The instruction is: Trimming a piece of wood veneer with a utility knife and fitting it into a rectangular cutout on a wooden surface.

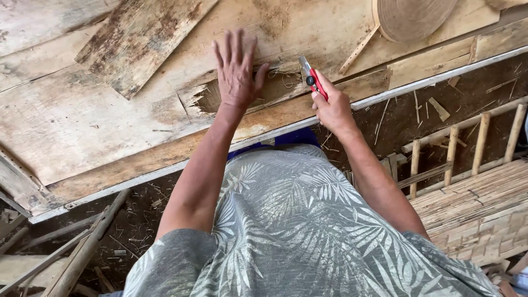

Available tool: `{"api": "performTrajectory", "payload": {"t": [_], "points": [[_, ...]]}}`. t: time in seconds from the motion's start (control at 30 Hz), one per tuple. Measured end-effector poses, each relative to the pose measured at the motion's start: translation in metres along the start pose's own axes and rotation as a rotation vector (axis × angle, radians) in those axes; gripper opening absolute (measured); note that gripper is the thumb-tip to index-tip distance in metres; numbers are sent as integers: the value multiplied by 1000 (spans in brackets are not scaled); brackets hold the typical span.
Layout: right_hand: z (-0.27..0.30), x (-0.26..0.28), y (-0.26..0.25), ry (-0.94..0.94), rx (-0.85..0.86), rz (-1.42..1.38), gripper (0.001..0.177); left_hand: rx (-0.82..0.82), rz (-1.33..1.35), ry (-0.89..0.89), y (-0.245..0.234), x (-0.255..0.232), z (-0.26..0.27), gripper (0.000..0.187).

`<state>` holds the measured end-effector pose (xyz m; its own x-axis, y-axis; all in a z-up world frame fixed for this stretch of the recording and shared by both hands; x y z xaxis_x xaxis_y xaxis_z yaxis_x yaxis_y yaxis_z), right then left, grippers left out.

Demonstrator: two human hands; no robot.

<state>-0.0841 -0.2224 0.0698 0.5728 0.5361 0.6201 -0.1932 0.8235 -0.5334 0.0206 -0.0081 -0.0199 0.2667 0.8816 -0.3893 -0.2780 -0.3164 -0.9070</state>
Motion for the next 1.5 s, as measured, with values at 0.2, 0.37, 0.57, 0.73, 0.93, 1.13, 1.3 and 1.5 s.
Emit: {"api": "performTrajectory", "payload": {"t": [0.2,0.37,0.57,0.73,0.93,1.13,1.3,1.5], "points": [[-4,-11,-4,-83,0,-72,53,-87,756,-437,45,-45,48,25],[-3,-22,4,-124,-32,-61,53,102,1483,-1009,51,-62,31,37],[6,-26,-2,-299,-206,-76,50,264,1757,-1197,68,-61,22,40],[-32,-18,-15,-489,-335,5,45,217,1780,-1261,65,-75,13,34],[-82,-5,-10,-562,-373,164,23,57,1819,-1513,43,-82,7,22],[-87,-8,-6,-540,-355,162,27,-28,1846,-1475,59,-83,8,20],[-65,-16,-9,-613,-291,148,35,281,1540,-1261,-5,-77,13,20],[-11,-5,-15,-553,-235,252,53,-39,398,-389,-19,-49,13,19]]}}
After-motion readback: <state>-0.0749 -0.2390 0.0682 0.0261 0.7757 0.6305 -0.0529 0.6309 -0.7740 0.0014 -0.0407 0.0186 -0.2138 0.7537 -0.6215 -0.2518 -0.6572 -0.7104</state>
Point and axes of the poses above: each hand's wrist, its own z-axis away from the middle knuckle, its own y-axis out of the palm, x = y × z, the point moved 4 cm from there along -z, towards the middle knuckle, and after that the axes turned 4 degrees about -y, right-handed, at the moved point
